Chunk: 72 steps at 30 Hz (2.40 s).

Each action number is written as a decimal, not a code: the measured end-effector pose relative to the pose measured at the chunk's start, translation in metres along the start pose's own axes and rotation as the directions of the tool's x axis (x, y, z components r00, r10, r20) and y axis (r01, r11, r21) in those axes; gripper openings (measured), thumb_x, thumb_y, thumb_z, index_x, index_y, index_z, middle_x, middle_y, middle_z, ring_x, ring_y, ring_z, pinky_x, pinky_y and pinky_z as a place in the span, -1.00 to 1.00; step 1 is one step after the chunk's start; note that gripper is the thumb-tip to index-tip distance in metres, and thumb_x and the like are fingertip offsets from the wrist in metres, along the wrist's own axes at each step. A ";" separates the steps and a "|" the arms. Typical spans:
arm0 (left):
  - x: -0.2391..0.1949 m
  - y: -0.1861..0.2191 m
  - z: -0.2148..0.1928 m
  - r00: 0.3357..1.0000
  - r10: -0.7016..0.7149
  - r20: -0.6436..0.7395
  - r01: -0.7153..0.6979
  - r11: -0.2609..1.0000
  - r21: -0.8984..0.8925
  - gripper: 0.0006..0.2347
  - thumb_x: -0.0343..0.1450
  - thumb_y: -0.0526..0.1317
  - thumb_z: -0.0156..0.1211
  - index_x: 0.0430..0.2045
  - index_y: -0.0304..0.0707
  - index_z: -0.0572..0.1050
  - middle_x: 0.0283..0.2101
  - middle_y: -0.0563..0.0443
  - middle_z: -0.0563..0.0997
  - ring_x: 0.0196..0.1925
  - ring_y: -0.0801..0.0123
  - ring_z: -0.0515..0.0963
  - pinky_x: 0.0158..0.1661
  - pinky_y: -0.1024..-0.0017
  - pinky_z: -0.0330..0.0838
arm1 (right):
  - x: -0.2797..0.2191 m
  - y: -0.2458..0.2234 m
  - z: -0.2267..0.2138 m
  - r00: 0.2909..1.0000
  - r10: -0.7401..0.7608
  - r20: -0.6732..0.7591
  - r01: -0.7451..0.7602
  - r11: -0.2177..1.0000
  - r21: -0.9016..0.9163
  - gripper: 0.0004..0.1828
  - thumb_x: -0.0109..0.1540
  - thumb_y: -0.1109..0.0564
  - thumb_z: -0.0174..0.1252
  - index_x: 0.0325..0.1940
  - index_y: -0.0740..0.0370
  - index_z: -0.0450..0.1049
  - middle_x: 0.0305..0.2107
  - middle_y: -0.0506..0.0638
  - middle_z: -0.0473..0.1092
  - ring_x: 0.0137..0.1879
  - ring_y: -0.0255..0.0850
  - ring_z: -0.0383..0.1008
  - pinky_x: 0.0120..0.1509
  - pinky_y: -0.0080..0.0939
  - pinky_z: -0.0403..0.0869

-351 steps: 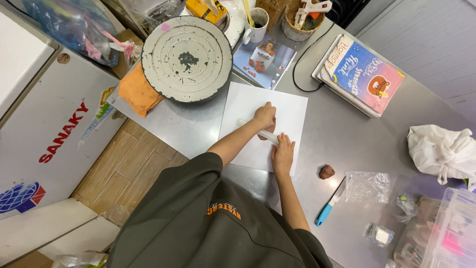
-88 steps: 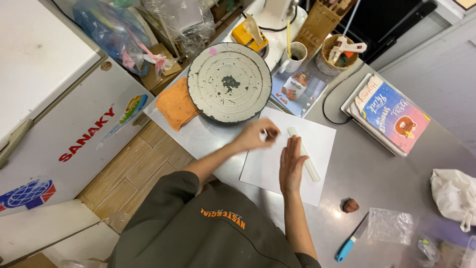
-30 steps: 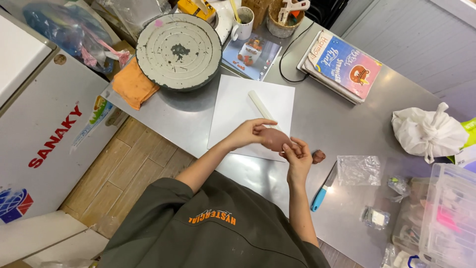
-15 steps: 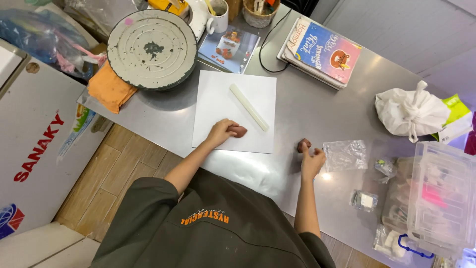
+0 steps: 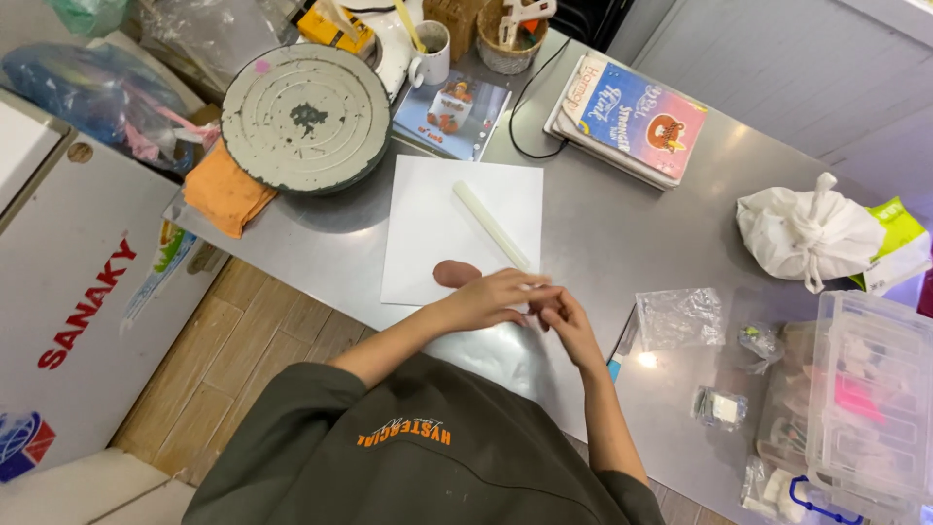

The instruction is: The person is molding a small piece of brown clay using their hands and a rolling tool.

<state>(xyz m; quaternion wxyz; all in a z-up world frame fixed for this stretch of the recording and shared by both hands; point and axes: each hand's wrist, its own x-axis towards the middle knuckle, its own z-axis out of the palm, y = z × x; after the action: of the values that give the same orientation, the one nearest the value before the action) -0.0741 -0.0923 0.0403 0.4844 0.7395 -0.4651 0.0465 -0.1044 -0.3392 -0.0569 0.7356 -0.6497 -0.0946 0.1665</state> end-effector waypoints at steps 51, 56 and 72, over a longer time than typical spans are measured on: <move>-0.042 0.108 -0.087 0.804 -0.276 -0.527 -0.134 0.779 -0.613 -0.77 0.62 -0.12 0.06 -0.31 -0.27 0.28 -0.17 -0.22 0.62 -0.23 0.34 0.64 -0.29 0.44 0.57 | -0.104 -0.104 0.020 0.614 -0.772 -0.164 0.460 0.519 -0.721 -0.84 0.31 0.28 0.13 -0.03 0.23 0.49 -0.23 0.13 0.47 -0.26 -0.20 0.49 -0.19 -0.38 0.50; -0.020 0.099 -0.086 0.851 -0.444 -0.280 0.090 0.649 -0.755 -0.81 0.48 -0.28 0.08 -0.17 -0.21 0.20 -0.17 -0.19 0.59 -0.44 0.49 0.49 -0.49 0.52 0.42 | -0.041 -0.084 0.001 0.845 -0.305 -0.438 0.217 0.946 -0.240 -0.69 0.38 0.26 0.12 0.21 0.37 0.44 -0.24 0.04 0.45 -0.37 -0.35 0.29 -0.31 -0.42 0.32; -0.119 -0.079 0.070 0.182 -0.962 -0.202 0.094 0.221 -0.971 -0.44 0.53 0.33 -0.33 -0.79 -0.01 0.00 -0.80 0.20 0.05 -0.79 0.57 -0.08 -0.73 0.48 -0.25 | -0.002 0.062 0.018 0.761 -0.581 -0.288 0.003 0.447 -0.895 -0.35 0.30 0.10 0.24 0.44 0.31 0.25 0.36 0.29 0.24 0.49 0.20 0.20 0.55 0.14 0.16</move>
<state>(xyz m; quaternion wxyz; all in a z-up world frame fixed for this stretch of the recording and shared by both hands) -0.1101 -0.0618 -0.1113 0.8784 0.4133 0.2373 -0.0371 -0.1198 -0.3174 -0.1158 0.3251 -0.9130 -0.0608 -0.2388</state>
